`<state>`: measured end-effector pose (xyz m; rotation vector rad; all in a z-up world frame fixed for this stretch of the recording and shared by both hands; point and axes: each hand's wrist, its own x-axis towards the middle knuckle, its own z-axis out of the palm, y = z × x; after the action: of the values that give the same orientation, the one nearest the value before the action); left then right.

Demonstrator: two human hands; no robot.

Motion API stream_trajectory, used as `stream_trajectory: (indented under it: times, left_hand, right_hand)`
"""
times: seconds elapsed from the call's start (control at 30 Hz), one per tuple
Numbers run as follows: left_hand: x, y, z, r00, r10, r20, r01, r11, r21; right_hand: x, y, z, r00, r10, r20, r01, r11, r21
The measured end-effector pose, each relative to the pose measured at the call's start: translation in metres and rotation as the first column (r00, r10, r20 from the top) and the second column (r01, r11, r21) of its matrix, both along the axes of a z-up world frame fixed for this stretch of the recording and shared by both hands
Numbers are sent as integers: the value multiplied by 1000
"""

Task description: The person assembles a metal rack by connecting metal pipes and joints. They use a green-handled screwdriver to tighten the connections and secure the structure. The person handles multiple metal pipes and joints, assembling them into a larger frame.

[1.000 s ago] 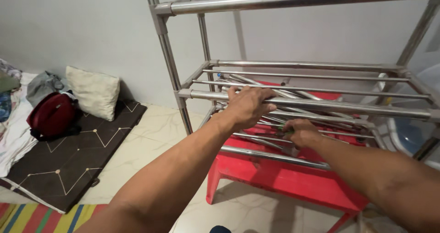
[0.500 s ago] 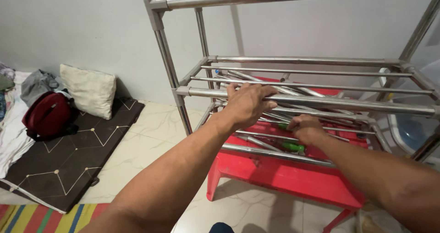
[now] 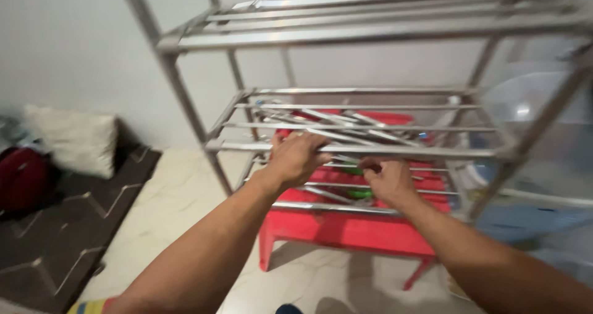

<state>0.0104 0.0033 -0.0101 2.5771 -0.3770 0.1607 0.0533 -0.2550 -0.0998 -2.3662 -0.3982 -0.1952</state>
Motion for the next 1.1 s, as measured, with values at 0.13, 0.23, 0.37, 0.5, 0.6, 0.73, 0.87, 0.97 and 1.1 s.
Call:
stream_trajectory:
  times: [0.13, 0.23, 0.37, 0.5, 0.6, 0.73, 0.87, 0.97, 1.1]
  left_hand:
    - [8, 1, -1, 989, -13, -150, 14, 1000, 8]
    - [20, -2, -3, 950, 7, -311, 15, 997, 70]
    - [36, -6, 6, 916, -106, -386, 128, 991, 31]
    - [25, -16, 20, 845, 111, -524, 16, 972, 233]
    - [25, -24, 34, 881, 119, -458, 53, 936, 347]
    - [43, -48, 70, 904, 13, -428, 108, 960, 258]
    - [71, -106, 142, 814, -425, -396, 441, 896, -55]
    - [59, -160, 194, 876, -447, -180, 326, 825, -462]
    - [63, -213, 253, 973, -202, 113, 229, 774, -590]
  right_hand:
    - [-55, -33, 65, 997, -19, 77, 8, 990, 144]
    - [-74, -67, 125, 979, -199, -37, 202, 966, 159]
    - [-35, -103, 231, 710, -583, 395, 496, 812, 306]
    - [-22, -121, 300, 663, -480, 575, 286, 872, 398]
    - [-7, -126, 330, 722, -449, 527, 328, 892, 310]
    - [-4, -140, 354, 902, -382, 199, 331, 911, 247]
    - [1, -156, 364, 962, -273, 17, 262, 937, 229]
    - [8, -167, 362, 982, -165, -92, 186, 926, 329]
    - [33, -182, 352, 988, 16, -153, 44, 924, 380]
